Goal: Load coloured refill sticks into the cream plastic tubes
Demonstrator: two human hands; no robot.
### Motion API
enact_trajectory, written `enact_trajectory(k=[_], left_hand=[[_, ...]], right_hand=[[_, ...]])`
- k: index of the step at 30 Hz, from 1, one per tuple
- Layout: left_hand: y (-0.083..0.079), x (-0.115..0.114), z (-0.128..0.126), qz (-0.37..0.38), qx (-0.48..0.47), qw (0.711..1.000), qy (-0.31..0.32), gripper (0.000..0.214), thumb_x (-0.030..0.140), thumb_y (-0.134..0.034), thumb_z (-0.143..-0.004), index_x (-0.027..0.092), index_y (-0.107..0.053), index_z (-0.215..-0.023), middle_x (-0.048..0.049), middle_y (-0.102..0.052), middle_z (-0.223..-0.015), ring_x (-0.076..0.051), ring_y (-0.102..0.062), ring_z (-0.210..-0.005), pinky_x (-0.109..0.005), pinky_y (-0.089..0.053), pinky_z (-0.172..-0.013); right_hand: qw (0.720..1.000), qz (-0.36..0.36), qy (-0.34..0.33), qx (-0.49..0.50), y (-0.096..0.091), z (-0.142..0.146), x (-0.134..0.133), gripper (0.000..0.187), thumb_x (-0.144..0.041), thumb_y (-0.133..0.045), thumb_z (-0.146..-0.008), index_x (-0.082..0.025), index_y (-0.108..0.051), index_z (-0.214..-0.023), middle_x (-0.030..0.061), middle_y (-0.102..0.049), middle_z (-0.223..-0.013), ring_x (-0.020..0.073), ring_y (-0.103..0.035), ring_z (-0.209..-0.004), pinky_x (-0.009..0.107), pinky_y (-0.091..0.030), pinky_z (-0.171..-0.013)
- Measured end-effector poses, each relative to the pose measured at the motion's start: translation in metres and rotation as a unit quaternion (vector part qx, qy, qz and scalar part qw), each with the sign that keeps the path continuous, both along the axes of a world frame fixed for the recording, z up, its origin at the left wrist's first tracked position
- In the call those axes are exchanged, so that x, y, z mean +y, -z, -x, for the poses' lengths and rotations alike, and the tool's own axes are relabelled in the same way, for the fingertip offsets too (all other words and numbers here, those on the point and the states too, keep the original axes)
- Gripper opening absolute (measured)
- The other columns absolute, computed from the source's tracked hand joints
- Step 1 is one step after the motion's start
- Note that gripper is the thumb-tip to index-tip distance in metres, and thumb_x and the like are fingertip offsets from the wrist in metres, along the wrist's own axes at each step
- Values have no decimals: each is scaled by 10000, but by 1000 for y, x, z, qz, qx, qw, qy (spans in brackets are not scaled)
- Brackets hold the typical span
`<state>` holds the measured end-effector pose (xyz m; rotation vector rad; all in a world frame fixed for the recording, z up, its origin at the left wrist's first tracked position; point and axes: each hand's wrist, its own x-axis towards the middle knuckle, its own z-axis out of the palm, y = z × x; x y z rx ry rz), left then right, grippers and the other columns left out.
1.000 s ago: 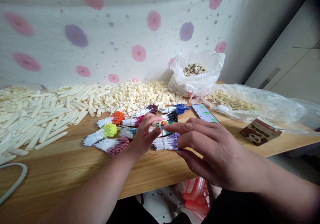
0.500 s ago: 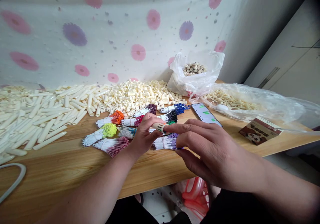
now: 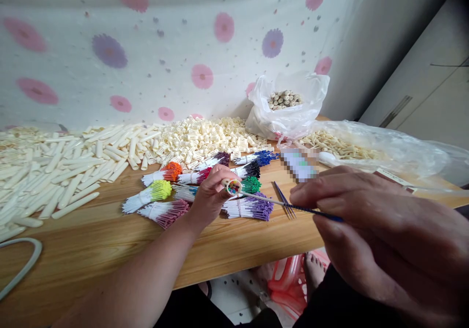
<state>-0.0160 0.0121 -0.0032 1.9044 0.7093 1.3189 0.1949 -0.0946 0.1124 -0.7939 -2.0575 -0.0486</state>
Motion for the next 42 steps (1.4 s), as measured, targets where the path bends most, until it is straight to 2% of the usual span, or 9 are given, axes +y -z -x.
enact_trajectory(k=[3, 6, 9, 14, 16, 19, 26, 34, 42], left_hand=[[-2, -2, -1, -2, 9, 1000, -21, 409, 594, -573, -764, 203, -668, -833, -54, -549, -824, -210, -485, -843, -349, -396, -799], [-2, -2, -1, -12, 4, 999, -32, 389, 587, -583, -761, 215, -678, -825, -42, -530, -808, -208, -477, -841, -344, -391, -793], [-2, -3, -2, -8, -6, 1000, -29, 305, 525, -605, -779, 234, -686, -820, -35, -541, -835, -202, -473, -854, -340, -387, -806], [-3, -5, -2, 1, -25, 999, -26, 220, 441, -636, -789, 232, -697, -815, -38, -526, -875, -194, -476, -866, -335, -393, -811], [-3, -5, -2, 5, -28, 999, -23, 217, 439, -645, -781, 232, -699, -817, -42, -522, -882, -195, -478, -863, -335, -400, -795], [-1, -4, -1, 5, -23, 1000, -20, 216, 437, -659, -769, 231, -698, -824, -44, -519, -879, -200, -475, -866, -333, -406, -780], [2, -1, 1, -38, -9, 999, -25, 180, 406, -641, -795, 252, -699, -868, -28, -495, -881, -180, -479, -856, -320, -403, -792], [6, 0, 2, -84, 15, 995, -51, 213, 436, -618, -805, 259, -694, -894, -24, -468, -890, -172, -480, -852, -317, -423, -782], [2, -1, 4, -119, 41, 992, -29, 220, 397, -610, -823, 226, -671, -948, -48, -565, -934, -180, -555, -881, -329, -456, -777]], right_hand=[[1000, -6, 12, -24, -3, 0, -2, 134, -243, -507, -893, -245, -638, -867, 36, -697, -778, 140, -673, -719, 209, -578, -686], [999, -28, -6, -40, 0, 3, 1, 133, -242, -508, -895, -249, -640, -881, 34, -702, -803, 143, -672, -736, 217, -584, -711], [998, -35, -8, -52, 4, 6, 4, 113, -227, -527, -880, -229, -640, -869, 44, -708, -828, 161, -678, -761, 237, -588, -728], [996, -44, -5, -74, 9, 12, 3, 118, -231, -526, -879, -201, -633, -838, 59, -715, -817, 155, -691, -753, 201, -576, -738], [997, -44, -11, -66, 11, 14, 3, 77, -203, -540, -867, -213, -613, -888, 55, -718, -855, 156, -694, -794, 209, -575, -749], [998, -39, -12, -40, 14, 16, 4, 117, -163, -561, -849, -239, -578, -936, 46, -717, -893, 151, -690, -837, 220, -574, -740], [999, -47, -25, 3, 16, 22, 10, 97, -117, -580, -824, -196, -583, -880, 64, -718, -824, 131, -692, -806, 179, -563, -758], [995, -94, -13, -26, 18, 18, 10, 76, -120, -602, -820, -175, -604, -872, 81, -726, -816, 149, -695, -786, 216, -580, -672], [995, -26, -40, 84, 40, 27, 23, 187, -36, -599, -797, -160, -600, -937, 66, -682, -850, 135, -656, -804, 242, -560, -705]])
